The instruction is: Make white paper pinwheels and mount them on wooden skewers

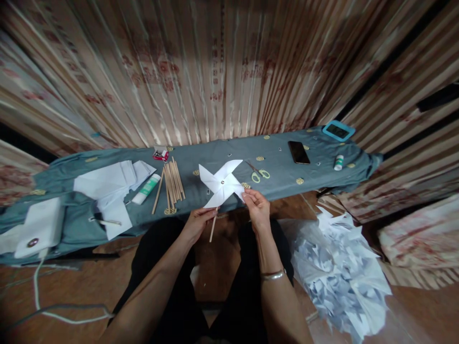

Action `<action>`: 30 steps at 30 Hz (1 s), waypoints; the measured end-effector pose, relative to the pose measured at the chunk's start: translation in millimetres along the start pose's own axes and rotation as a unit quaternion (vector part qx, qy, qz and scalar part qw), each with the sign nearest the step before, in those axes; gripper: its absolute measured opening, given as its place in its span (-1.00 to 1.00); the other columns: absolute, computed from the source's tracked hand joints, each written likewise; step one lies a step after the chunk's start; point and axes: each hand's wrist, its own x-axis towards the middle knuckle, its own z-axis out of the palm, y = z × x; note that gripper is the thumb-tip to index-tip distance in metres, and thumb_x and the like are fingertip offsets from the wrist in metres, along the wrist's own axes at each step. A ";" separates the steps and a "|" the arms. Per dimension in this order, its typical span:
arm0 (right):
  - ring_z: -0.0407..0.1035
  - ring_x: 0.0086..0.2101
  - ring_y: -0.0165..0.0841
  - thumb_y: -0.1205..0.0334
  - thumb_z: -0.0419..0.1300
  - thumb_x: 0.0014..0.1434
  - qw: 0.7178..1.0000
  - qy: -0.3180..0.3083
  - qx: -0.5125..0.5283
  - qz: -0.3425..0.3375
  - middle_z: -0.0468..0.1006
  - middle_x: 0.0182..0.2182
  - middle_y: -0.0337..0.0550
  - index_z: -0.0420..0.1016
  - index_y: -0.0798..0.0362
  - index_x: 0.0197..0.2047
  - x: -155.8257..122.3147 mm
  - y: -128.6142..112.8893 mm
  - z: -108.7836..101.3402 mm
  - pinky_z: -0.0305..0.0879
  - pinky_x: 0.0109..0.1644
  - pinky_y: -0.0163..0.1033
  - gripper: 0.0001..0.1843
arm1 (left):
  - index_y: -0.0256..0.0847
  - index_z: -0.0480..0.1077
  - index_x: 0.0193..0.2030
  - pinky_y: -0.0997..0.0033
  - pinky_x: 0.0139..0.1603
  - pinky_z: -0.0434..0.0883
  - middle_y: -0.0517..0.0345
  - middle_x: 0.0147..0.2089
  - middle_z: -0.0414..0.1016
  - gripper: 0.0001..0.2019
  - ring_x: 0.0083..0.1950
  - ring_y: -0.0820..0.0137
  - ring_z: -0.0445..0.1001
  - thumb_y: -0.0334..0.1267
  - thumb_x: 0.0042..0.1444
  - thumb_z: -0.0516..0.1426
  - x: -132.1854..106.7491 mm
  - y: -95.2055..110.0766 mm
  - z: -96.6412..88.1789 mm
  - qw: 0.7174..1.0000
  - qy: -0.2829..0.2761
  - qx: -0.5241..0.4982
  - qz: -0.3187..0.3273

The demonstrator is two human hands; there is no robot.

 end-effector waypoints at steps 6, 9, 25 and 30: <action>0.32 -0.58 -0.41 -0.10 0.44 -0.28 0.999 -0.019 0.021 0.021 0.54 -0.60 -0.25 0.53 0.01 -0.42 -6.9 -3.6 6.6 0.28 -0.41 -0.24 -0.58 | -0.23 0.62 -0.42 0.34 -0.14 0.39 0.05 -0.37 0.64 -0.69 -0.35 0.39 0.50 -0.24 -0.42 0.45 1.5 1.2 1.0 1.000 0.018 -0.007 0.012; 0.33 -0.56 -0.42 -0.08 0.45 -0.27 0.998 -0.034 0.036 0.036 0.53 -0.61 -0.26 0.53 0.02 -0.43 -10.2 -3.2 9.9 0.25 -0.41 -0.27 -0.59 | -0.26 0.62 -0.41 0.39 -0.20 0.38 0.05 -0.41 0.63 -0.68 -0.41 0.44 0.47 -0.25 -0.42 0.45 2.6 0.9 1.6 1.000 0.026 -0.015 0.003; 0.34 -0.56 -0.45 -0.12 0.46 -0.29 0.989 -0.118 0.017 0.082 0.53 -0.63 -0.25 0.51 0.03 -0.56 -25.4 1.2 26.9 0.20 -0.44 -0.33 -0.59 | -0.22 0.62 -0.41 0.38 -0.20 0.40 0.13 -0.46 0.61 -0.63 -0.44 0.46 0.45 -0.19 -0.48 0.46 3.8 0.9 3.6 0.999 0.042 -0.011 0.011; 0.31 -0.56 -0.46 -0.14 0.45 -0.29 0.986 -0.148 0.005 0.083 0.54 -0.61 -0.24 0.48 0.03 -0.59 -28.2 0.7 31.4 0.19 -0.44 -0.32 -0.57 | -0.24 0.63 -0.37 0.31 -0.10 0.42 0.06 -0.39 0.64 -0.59 -0.36 0.39 0.51 -0.15 -0.46 0.46 4.1 -0.2 2.7 0.999 0.025 -0.012 0.014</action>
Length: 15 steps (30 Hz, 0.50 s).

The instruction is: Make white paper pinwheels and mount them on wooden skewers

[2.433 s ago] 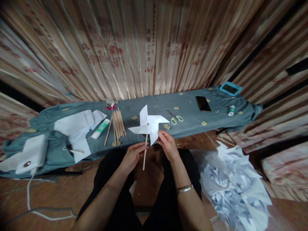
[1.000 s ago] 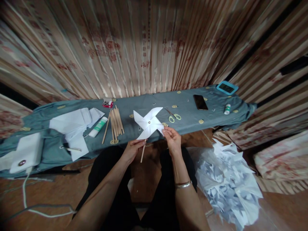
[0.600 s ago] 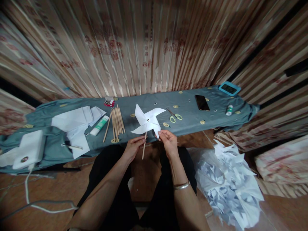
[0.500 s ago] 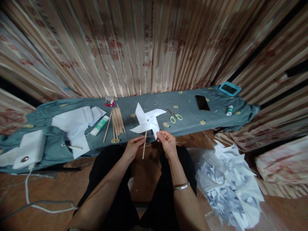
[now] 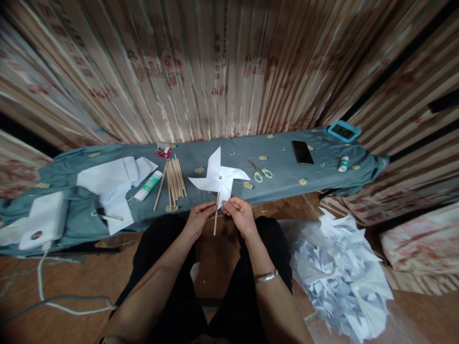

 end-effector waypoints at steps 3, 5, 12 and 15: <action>0.26 -0.58 -0.48 -0.14 0.43 -0.26 1.000 -0.011 -0.009 -0.002 0.53 -0.62 -0.25 0.47 0.04 -0.60 -0.1 0.9 2.5 0.16 -0.45 -0.32 -0.58 | -0.24 0.62 -0.38 0.28 -0.06 0.42 0.04 -0.36 0.65 -0.59 -0.34 0.36 0.53 -0.13 -0.47 0.46 0.3 -0.8 -1.1 1.000 -0.010 -0.004 0.005; 0.22 -0.60 -0.50 -0.13 0.42 -0.24 1.000 -0.020 -0.017 -0.005 0.51 -0.63 -0.26 0.47 0.04 -0.61 -0.1 1.6 4.0 0.12 -0.48 -0.33 -0.59 | -0.24 0.63 -0.36 0.27 -0.05 0.42 0.05 -0.35 0.65 -0.59 -0.33 0.35 0.54 -0.13 -0.44 0.46 0.1 -1.3 -1.6 1.000 -0.020 0.001 0.009; 0.09 -0.65 -0.54 -0.11 0.39 -0.15 0.996 -0.049 -0.064 -0.024 0.41 -0.70 -0.32 0.47 0.05 -0.64 -2.7 -0.8 4.8 -0.03 -0.53 -0.33 -0.60 | -0.27 0.63 -0.32 0.31 -0.12 0.40 0.07 -0.39 0.63 -0.59 -0.34 0.33 0.53 -0.11 -0.37 0.44 -1.0 -1.3 -1.7 0.999 -0.033 0.028 0.020; 0.04 -0.66 -0.56 -0.11 0.35 -0.07 0.996 -0.023 -0.066 -0.053 0.38 -0.71 -0.33 0.48 0.06 -0.64 -3.0 -4.8 -4.0 -0.08 -0.55 -0.33 -0.59 | -0.27 0.63 -0.34 0.35 -0.16 0.38 0.08 -0.40 0.62 -0.59 -0.36 0.36 0.51 -0.11 -0.38 0.44 -0.4 -0.1 -2.3 0.999 -0.023 0.028 0.018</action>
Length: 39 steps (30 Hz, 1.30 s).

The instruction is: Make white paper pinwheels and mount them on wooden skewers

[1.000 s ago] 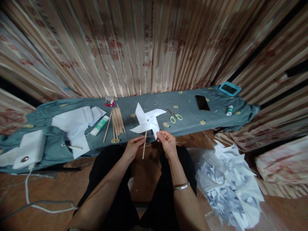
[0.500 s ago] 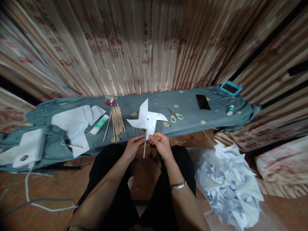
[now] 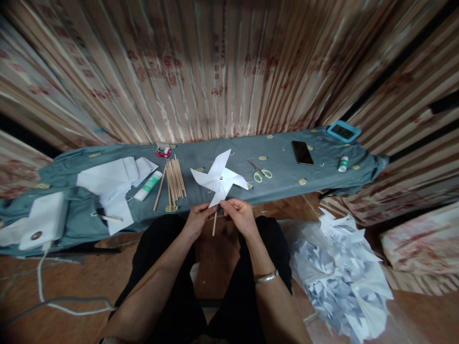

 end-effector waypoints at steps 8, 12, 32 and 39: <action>0.32 -0.52 -0.45 0.02 0.40 -0.13 0.950 0.284 0.049 -0.121 0.57 -0.52 -0.25 0.57 0.06 -0.43 10.9 -1.2 -41.6 0.24 -0.37 -0.30 -0.72 | -0.24 0.62 -0.41 0.39 -0.26 0.34 0.10 -0.46 0.60 -0.65 -0.43 0.43 0.44 -0.16 -0.43 0.45 -0.1 0.2 -0.6 1.000 0.005 -0.007 -0.021; 0.46 -0.35 -0.33 0.06 0.40 -0.17 0.948 0.291 0.032 -0.122 0.61 -0.43 -0.18 0.60 0.07 -0.36 16.6 3.6 -45.7 0.35 -0.14 -0.16 -0.69 | -0.25 0.62 -0.41 0.39 -0.24 0.33 0.10 -0.45 0.60 -0.66 -0.41 0.42 0.44 -0.16 -0.41 0.44 -2.0 -0.6 0.2 1.000 -0.015 0.001 -0.027; 0.43 -0.19 -0.23 0.08 0.37 -0.17 0.981 0.175 0.004 -0.077 0.60 -0.18 -0.09 0.53 0.02 -0.56 10.8 10.8 -19.7 0.31 -0.15 -0.18 -0.80 | -0.21 0.62 -0.39 0.35 -0.14 0.39 0.10 -0.40 0.62 -0.64 -0.38 0.44 0.48 -0.18 -0.44 0.46 3.0 -1.7 1.4 0.999 0.026 -0.016 -0.021; 0.40 -0.35 -0.36 0.09 0.37 -0.14 0.989 0.140 0.004 -0.051 0.57 -0.16 -0.11 0.53 0.03 -0.57 8.0 14.0 -10.3 0.30 -0.25 -0.22 -0.80 | -0.23 0.62 -0.38 0.36 -0.16 0.40 0.12 -0.43 0.61 -0.62 -0.40 0.46 0.46 -0.22 -0.46 0.46 3.7 -3.3 1.4 0.999 0.029 -0.029 -0.025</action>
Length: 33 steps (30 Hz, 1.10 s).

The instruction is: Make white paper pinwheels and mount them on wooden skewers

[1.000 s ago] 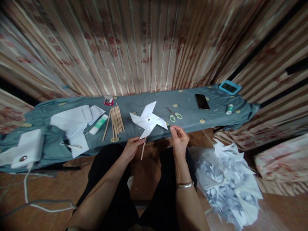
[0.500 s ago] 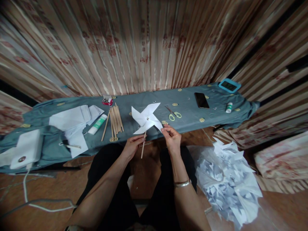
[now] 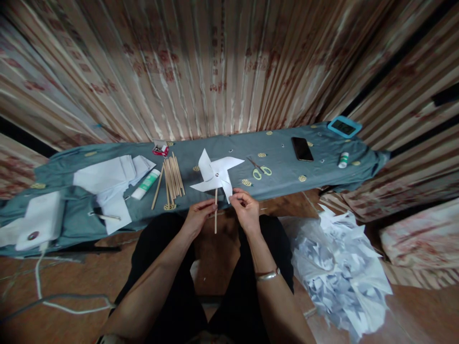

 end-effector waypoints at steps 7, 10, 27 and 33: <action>0.41 -0.30 -0.32 0.09 0.37 -0.14 1.000 -0.024 0.002 0.007 0.56 -0.18 -0.13 0.54 0.01 -0.56 -4.0 1.3 6.0 0.30 -0.23 -0.23 -0.81 | -0.23 0.62 -0.37 0.32 -0.10 0.42 0.08 -0.38 0.63 -0.62 -0.36 0.40 0.50 -0.22 -0.46 0.46 -0.7 0.4 -0.3 1.000 -0.009 0.001 0.007; 0.41 -0.27 -0.31 0.08 0.36 -0.12 0.999 -0.038 0.000 0.004 0.56 -0.18 -0.14 0.54 0.00 -0.55 -6.1 0.7 8.8 0.30 -0.22 -0.24 -0.81 | -0.24 0.62 -0.34 0.29 -0.06 0.41 0.06 -0.35 0.63 -0.60 -0.33 0.38 0.52 -0.23 -0.44 0.46 -1.0 0.4 -0.6 1.000 -0.014 0.006 0.009; 0.42 -0.29 -0.34 0.09 0.38 -0.16 0.995 -0.079 0.041 0.033 0.56 -0.20 -0.20 0.50 0.01 -0.59 -12.1 -3.2 16.8 0.31 -0.18 -0.26 -0.79 | -0.24 0.62 -0.33 0.25 0.00 0.40 0.07 -0.34 0.64 -0.62 -0.28 0.33 0.54 -0.21 -0.40 0.45 -1.5 -0.6 0.5 0.999 -0.027 0.010 0.016; 0.39 -0.38 -0.35 -0.05 0.38 -0.12 0.993 -0.084 0.047 0.062 0.59 -0.38 -0.24 0.57 -0.03 -0.40 -10.5 -6.6 12.8 0.30 -0.21 -0.26 -0.70 | -0.24 0.62 -0.33 0.24 -0.02 0.41 0.06 -0.34 0.64 -0.60 -0.31 0.34 0.54 -0.21 -0.43 0.45 -2.0 0.7 0.2 0.999 -0.022 0.021 0.013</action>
